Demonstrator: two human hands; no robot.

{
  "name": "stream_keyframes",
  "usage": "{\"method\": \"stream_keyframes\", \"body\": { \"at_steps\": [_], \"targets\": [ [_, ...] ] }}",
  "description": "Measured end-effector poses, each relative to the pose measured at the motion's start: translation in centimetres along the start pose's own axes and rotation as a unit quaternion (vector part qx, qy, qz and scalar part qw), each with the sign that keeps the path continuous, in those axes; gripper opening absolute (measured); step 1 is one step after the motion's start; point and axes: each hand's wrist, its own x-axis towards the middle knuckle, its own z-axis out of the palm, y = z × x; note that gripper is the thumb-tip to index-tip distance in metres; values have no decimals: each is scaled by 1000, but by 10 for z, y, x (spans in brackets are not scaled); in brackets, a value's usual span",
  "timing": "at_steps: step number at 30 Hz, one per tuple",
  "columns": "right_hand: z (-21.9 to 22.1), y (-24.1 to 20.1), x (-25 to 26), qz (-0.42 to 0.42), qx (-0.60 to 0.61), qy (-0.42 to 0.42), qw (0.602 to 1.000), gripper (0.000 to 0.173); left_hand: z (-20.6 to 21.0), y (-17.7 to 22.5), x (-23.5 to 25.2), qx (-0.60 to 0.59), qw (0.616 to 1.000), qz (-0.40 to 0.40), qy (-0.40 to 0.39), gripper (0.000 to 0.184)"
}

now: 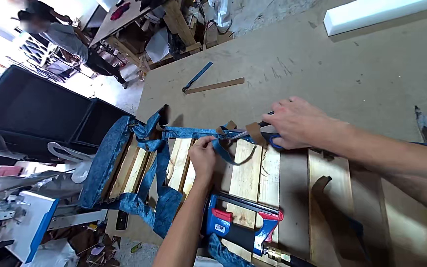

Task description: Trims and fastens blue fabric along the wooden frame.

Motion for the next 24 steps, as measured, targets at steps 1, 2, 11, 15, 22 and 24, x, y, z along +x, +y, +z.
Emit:
{"method": "stream_keyframes", "body": {
  "at_steps": [1,2,11,15,22,24],
  "targets": [
    [31,14,2,7,-30,-29,999,44,-1,-7,1,-30,998,-57,10,9],
    [36,18,7,25,-49,-109,993,49,-1,-11,2,-53,994,-91,14,8],
    [57,3,2,22,-90,-93,991,18,15,-1,-9,-17,982,152,-109,15],
    [67,6,-17,5,-99,-36,994,18,15,-8,-9,-29,978,153,-141,17],
    [86,-17,-3,38,-144,-39,988,15,9,-9,-1,-38,972,148,-178,18],
    [87,-14,-9,23,-131,-40,990,12,4,-15,-1,-51,959,178,-216,19]
  ]
}}
